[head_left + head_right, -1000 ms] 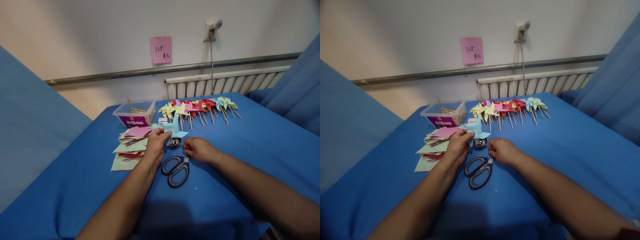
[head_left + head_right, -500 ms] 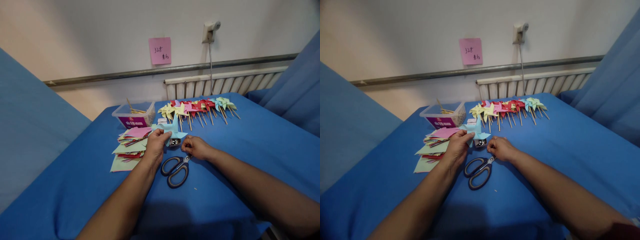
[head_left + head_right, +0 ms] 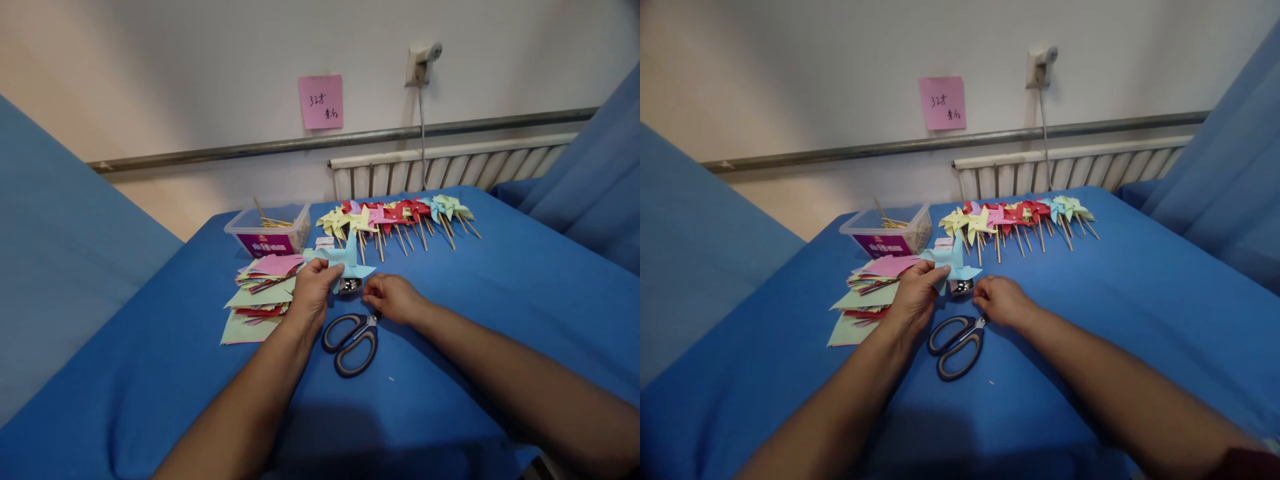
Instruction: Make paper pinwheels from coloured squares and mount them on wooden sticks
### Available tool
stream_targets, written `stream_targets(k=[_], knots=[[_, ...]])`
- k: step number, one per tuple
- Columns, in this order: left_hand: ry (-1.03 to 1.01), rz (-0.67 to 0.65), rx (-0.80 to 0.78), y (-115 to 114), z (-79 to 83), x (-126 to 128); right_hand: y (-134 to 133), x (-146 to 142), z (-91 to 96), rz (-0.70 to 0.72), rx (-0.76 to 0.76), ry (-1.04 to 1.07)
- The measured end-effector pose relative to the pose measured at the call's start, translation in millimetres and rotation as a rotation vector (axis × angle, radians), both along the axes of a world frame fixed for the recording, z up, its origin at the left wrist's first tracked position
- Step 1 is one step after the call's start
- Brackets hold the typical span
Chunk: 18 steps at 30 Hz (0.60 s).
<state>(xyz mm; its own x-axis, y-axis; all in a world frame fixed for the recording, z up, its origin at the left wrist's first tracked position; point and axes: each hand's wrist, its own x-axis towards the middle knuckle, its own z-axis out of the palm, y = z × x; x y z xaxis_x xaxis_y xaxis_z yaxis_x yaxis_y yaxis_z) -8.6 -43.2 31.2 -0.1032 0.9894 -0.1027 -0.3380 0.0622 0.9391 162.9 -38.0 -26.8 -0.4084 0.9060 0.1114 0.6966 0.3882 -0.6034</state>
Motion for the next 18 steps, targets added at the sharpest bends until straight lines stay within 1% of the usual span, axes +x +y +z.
stream_targets(k=[5, 11, 15, 18], knots=[[0.011, -0.002, -0.001, 0.8, -0.9, -0.2, -2.0, 1.9, 5.6, 0.062, 0.031, -0.138], [0.03, -0.005, -0.001, 0.9, -3.0, 0.2, -8.7, 3.9, 20.8, 0.071, 0.06, -0.283], [0.051, -0.002, 0.001, 1.8, -4.8, 0.3, -16.1, -1.3, 29.2, 0.115, 0.145, -0.4], [0.068, 0.004, 0.01, 2.9, -6.4, -0.1, -20.7, -6.6, 32.0, 0.142, 0.209, -0.479]])
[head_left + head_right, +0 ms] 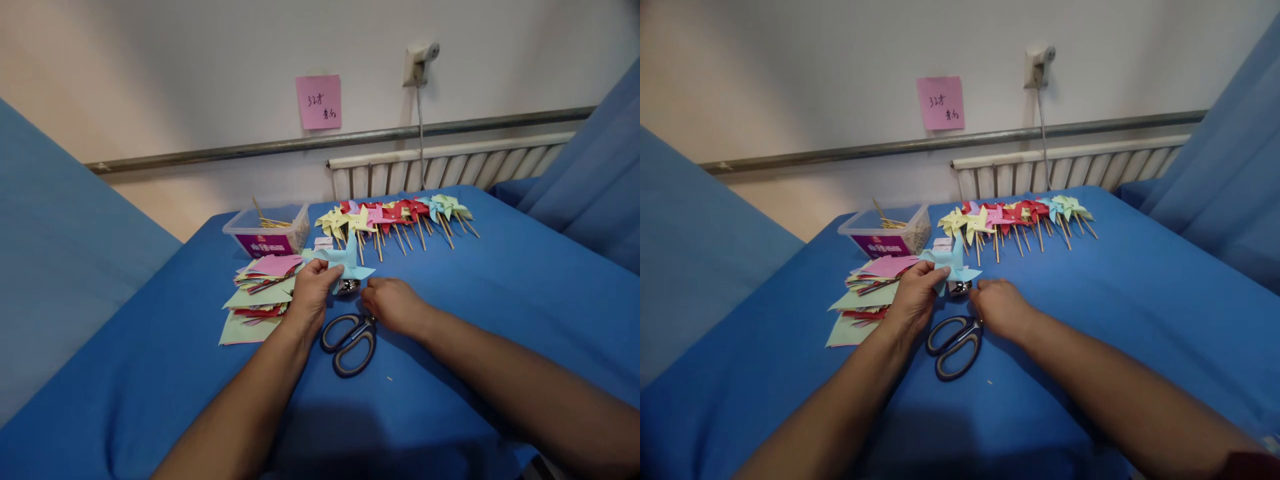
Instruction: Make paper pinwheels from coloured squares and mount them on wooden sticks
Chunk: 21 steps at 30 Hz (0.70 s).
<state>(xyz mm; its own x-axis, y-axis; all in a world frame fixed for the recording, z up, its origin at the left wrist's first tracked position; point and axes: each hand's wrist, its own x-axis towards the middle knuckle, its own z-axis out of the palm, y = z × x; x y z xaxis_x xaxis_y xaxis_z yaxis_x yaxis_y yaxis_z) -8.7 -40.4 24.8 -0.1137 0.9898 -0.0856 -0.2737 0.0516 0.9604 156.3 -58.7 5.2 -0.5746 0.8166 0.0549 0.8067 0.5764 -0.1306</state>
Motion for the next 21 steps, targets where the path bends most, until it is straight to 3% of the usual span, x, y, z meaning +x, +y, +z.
stream_targets(k=[15, 21], knots=[[0.031, 0.003, -0.017, 2.8, -3.6, -1.3, -0.6, -1.4, 0.1, -0.027, -0.018, 0.026], [0.028, 0.012, -0.021, 2.6, -3.0, -1.2, 11.3, 7.0, -6.0, 0.049, -0.092, 0.111]])
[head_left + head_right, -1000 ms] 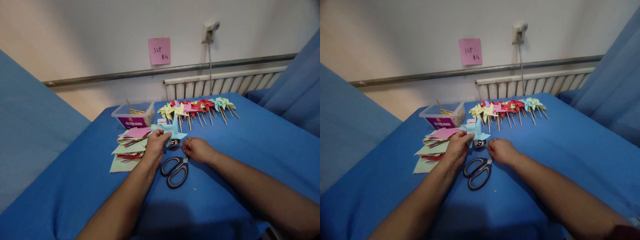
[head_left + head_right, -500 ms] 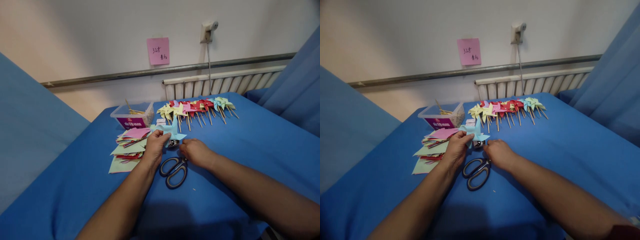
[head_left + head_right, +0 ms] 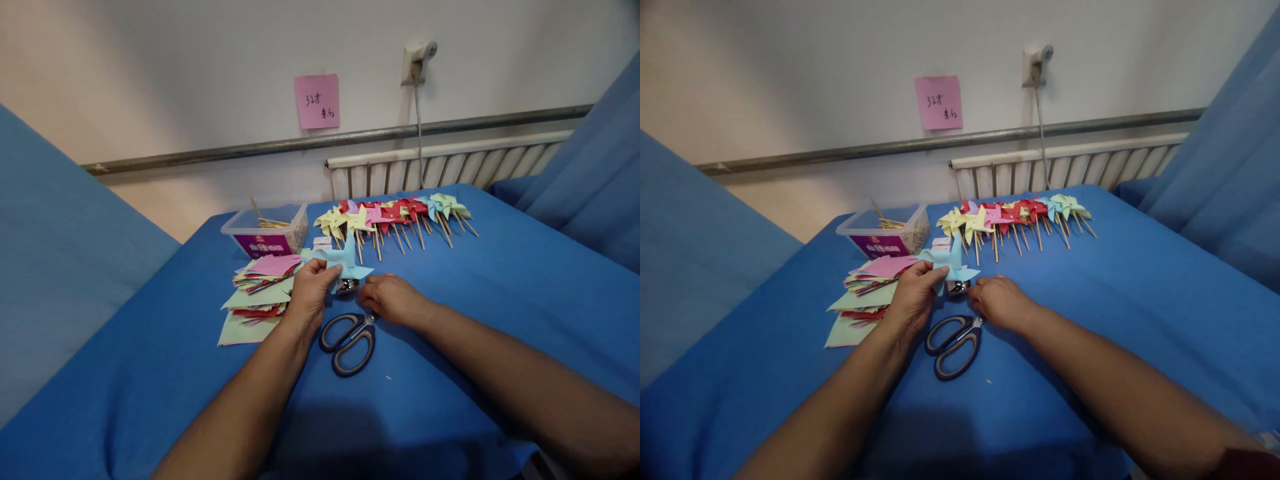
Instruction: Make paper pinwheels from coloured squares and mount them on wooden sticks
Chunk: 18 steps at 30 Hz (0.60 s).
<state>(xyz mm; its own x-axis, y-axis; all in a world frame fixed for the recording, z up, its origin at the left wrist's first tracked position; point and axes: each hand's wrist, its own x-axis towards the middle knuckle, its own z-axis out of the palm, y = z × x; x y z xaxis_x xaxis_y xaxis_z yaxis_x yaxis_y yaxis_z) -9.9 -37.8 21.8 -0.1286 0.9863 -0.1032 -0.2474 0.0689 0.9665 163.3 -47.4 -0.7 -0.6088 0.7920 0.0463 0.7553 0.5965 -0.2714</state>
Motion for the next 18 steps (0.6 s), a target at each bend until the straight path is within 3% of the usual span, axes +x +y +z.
stream_targets(k=[7, 12, 18], knots=[[-0.018, -0.013, 0.009, -1.8, 2.3, 0.6, 3.8, 6.2, -3.4, -0.023, -0.064, 0.071], [0.0, -0.017, 0.012, -2.2, 2.0, 0.2, 4.5, 6.3, -4.7, -0.1, -0.031, 0.074], [-0.003, -0.02, 0.002, -1.7, 1.3, 0.6, 4.0, 7.4, -2.0, -0.08, 0.013, -0.007]])
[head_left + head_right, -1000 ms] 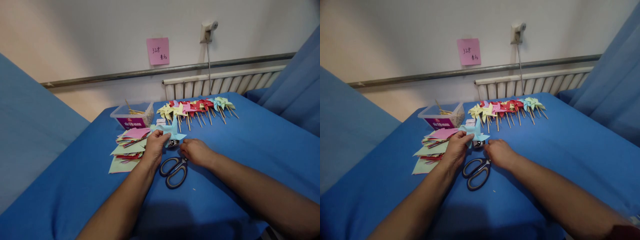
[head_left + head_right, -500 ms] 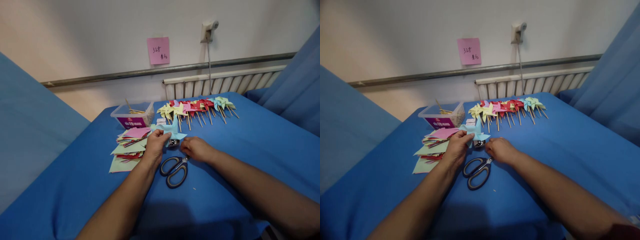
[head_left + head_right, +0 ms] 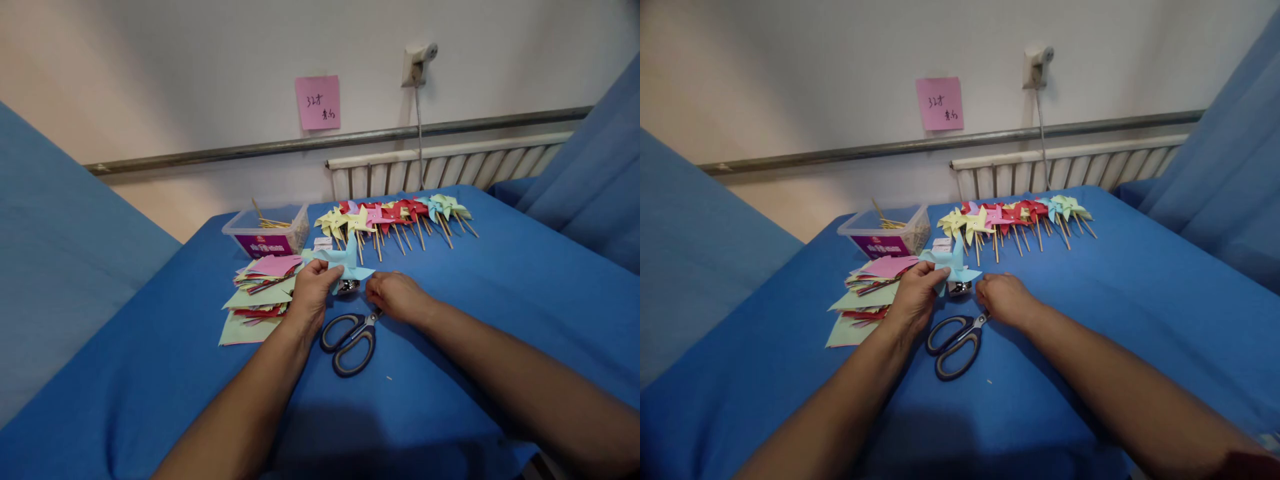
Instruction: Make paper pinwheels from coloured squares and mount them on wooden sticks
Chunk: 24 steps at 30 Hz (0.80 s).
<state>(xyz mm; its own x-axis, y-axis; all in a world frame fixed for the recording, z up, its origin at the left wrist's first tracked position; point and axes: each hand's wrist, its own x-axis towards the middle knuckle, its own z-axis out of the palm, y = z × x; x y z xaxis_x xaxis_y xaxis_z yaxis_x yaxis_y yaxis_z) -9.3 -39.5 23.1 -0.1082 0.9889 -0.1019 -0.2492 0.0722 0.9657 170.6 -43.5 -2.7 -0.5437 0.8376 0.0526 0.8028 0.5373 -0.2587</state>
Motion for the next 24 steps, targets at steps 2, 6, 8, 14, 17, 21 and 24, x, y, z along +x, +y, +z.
stream_targets(k=[2, 6, 8, 14, 17, 21, 24], knots=[[0.002, -0.004, -0.004, 0.2, -0.4, -0.1, -1.4, -1.3, 1.3, 0.006, 0.036, -0.052], [0.003, -0.005, -0.007, 0.2, -0.6, -0.2, -3.9, -6.0, 2.2, 0.028, 0.1, -0.146], [-0.005, -0.009, -0.006, -0.1, -0.1, -0.1, -4.8, -7.6, 1.8, 0.041, 0.118, -0.159], [-0.008, -0.007, -0.007, -1.0, 1.5, 0.6, -6.1, -9.5, 1.6, 0.032, 0.077, -0.129], [-0.02, -0.014, -0.006, -0.9, 1.5, 0.7, -6.6, -11.1, 2.8, 0.039, 0.063, -0.136], [-0.021, -0.018, 0.003, -0.5, 0.7, 0.5, -6.3, -11.5, 3.3, 0.057, 0.07, -0.131], [-0.012, -0.012, 0.008, -0.2, 0.5, -0.1, -5.8, -8.0, 4.1, 0.053, 0.053, -0.051]])
